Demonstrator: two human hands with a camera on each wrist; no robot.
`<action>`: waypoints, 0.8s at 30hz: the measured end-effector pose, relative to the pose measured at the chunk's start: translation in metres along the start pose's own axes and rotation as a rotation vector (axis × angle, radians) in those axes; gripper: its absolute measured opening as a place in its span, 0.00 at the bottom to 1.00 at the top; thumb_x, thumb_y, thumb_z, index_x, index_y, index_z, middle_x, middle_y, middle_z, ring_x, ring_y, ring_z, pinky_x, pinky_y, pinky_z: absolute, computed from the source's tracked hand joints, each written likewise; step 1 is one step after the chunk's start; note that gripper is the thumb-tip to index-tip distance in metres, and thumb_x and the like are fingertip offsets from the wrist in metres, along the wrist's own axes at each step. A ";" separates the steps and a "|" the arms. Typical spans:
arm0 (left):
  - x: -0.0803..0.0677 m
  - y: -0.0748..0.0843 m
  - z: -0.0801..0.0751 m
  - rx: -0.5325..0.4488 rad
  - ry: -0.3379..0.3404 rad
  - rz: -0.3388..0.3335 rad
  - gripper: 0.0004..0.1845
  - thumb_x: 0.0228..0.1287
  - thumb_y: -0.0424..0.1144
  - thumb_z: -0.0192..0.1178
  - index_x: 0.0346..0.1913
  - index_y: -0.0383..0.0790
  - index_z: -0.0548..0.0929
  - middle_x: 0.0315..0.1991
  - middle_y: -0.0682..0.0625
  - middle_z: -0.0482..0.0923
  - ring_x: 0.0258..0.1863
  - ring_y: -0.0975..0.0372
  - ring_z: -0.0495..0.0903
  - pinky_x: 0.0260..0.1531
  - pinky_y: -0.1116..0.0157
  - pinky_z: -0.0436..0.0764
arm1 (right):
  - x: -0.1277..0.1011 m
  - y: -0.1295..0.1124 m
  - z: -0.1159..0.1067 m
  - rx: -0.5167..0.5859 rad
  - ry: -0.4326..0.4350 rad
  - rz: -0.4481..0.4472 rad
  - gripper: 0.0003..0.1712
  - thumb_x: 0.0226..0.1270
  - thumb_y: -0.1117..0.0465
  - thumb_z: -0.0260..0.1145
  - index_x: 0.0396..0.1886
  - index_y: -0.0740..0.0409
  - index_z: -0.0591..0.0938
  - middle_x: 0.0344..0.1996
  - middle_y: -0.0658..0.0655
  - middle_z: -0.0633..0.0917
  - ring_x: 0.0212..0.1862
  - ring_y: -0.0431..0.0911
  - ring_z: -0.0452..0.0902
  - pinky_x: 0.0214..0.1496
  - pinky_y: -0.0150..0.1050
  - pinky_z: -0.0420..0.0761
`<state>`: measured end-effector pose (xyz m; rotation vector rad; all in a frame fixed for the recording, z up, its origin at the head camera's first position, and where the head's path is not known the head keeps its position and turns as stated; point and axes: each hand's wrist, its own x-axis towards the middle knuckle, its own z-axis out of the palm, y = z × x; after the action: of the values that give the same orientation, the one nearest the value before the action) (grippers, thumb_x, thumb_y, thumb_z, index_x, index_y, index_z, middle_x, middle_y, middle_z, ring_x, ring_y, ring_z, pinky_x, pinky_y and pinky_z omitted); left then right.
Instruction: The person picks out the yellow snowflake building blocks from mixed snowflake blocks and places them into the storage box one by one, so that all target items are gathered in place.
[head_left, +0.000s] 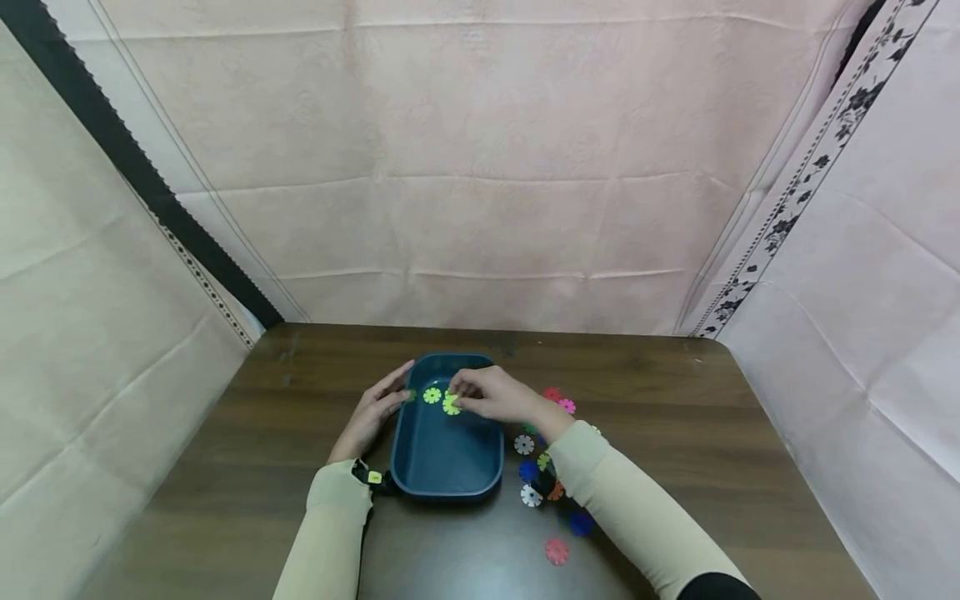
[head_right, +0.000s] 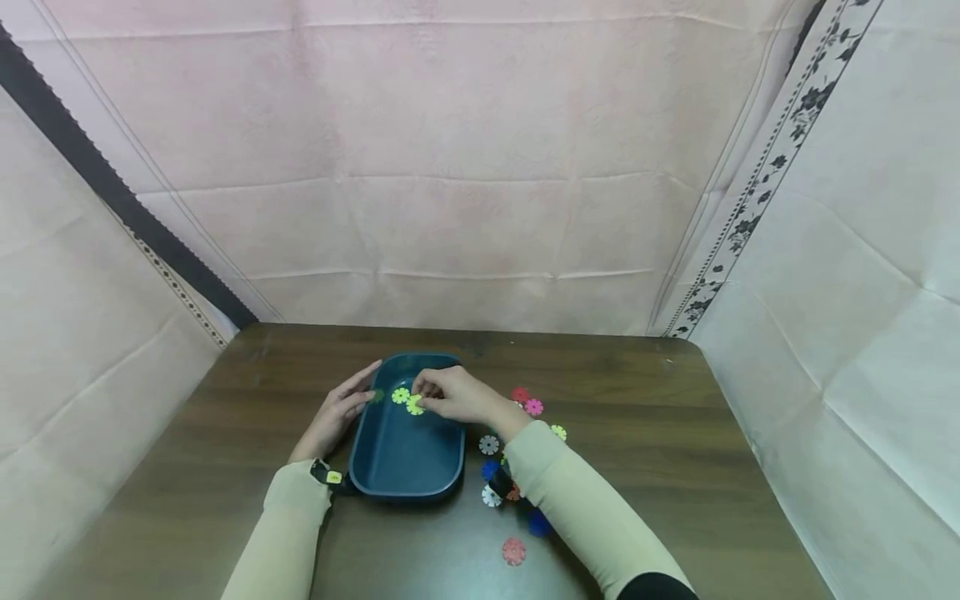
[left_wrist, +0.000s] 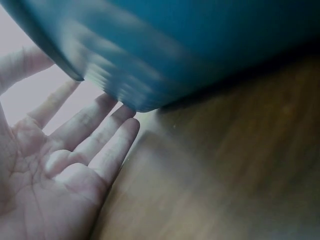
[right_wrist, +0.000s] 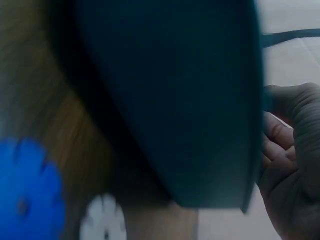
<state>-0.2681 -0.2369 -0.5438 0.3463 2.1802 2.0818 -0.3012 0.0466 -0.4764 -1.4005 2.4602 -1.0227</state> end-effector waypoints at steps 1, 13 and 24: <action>0.000 0.000 0.001 0.003 0.003 -0.001 0.28 0.76 0.41 0.56 0.75 0.59 0.68 0.76 0.53 0.60 0.75 0.54 0.59 0.69 0.46 0.61 | 0.005 0.001 0.003 0.003 -0.020 0.006 0.11 0.74 0.59 0.65 0.52 0.56 0.82 0.42 0.46 0.87 0.43 0.32 0.82 0.46 0.29 0.81; 0.000 0.003 0.000 -0.007 -0.007 -0.027 0.28 0.77 0.41 0.55 0.76 0.58 0.65 0.77 0.50 0.59 0.75 0.54 0.59 0.70 0.48 0.61 | 0.033 0.009 0.016 -0.007 -0.115 0.092 0.10 0.73 0.63 0.64 0.52 0.57 0.83 0.42 0.48 0.87 0.44 0.34 0.82 0.45 0.29 0.81; 0.001 0.000 -0.001 0.005 -0.002 -0.017 0.28 0.77 0.41 0.55 0.76 0.59 0.67 0.75 0.50 0.62 0.73 0.53 0.62 0.69 0.47 0.63 | 0.040 0.004 0.022 -0.029 -0.206 0.123 0.11 0.73 0.66 0.64 0.52 0.55 0.83 0.46 0.51 0.86 0.47 0.37 0.81 0.48 0.32 0.80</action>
<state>-0.2697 -0.2378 -0.5433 0.3292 2.1795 2.0668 -0.3166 0.0049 -0.4873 -1.2735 2.3849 -0.7793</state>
